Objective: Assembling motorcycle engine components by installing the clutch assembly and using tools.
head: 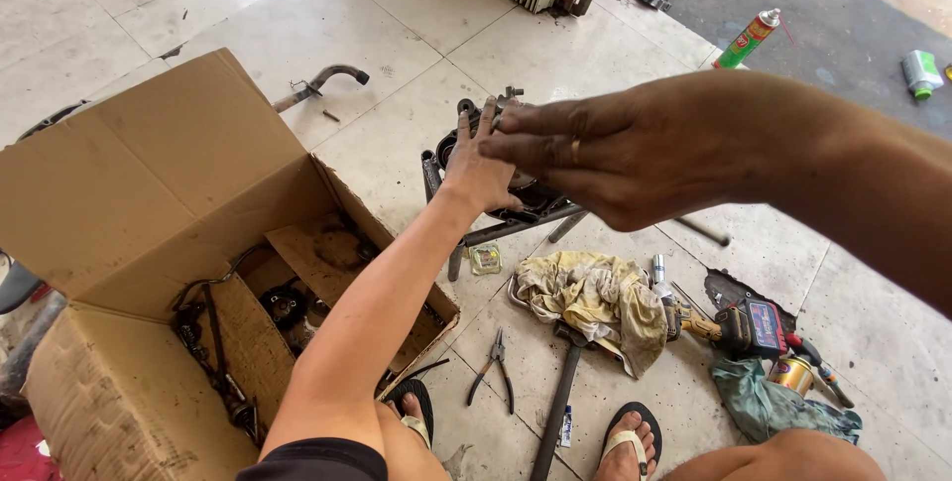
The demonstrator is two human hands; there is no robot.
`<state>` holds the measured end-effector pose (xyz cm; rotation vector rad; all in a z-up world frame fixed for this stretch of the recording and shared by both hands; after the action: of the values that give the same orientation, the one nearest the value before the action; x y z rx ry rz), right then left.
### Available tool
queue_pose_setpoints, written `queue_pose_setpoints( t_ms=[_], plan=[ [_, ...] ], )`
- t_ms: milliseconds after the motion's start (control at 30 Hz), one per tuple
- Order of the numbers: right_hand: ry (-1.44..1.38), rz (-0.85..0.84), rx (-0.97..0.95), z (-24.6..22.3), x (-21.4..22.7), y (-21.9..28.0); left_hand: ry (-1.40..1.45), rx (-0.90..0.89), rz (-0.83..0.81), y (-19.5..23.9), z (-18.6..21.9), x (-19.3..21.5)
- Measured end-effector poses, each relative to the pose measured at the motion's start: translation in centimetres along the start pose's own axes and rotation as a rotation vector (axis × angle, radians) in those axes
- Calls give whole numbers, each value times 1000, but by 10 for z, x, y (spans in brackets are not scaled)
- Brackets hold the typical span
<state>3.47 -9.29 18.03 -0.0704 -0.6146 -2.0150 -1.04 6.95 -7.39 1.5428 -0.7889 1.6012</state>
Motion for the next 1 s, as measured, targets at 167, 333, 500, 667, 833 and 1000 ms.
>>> queue_pose_setpoints(
  t_ms=[167,333,500,667,833,1000],
  plan=[
    [-23,98,10,-8,-12,-21,21,-15,152,-25,-3,-40],
    [-245,99,178,-24,-24,-31,-1,-40,275,-32,-10,-52],
    [-312,258,-138,-33,-26,-23,-88,-123,594,-26,-10,-45],
    [-360,430,-331,-36,-25,-21,8,-121,563,-19,-7,-38],
    [-225,243,-494,-41,-26,-24,-81,-177,501,-24,-9,-40],
    [-128,177,-522,-42,-28,1,31,-160,298,-20,-10,-29]
  ],
)
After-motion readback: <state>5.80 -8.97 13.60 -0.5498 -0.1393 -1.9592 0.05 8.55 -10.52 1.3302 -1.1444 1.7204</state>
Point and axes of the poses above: each hand's wrist, its own y-axis away from the middle knuckle, its own x-axis out of the back of the hand, z = x × y, the point moved 2 cm from there along -y, towards the middle knuckle, and after that the axes turned 7 degrees about y, right-handed, at the moved point
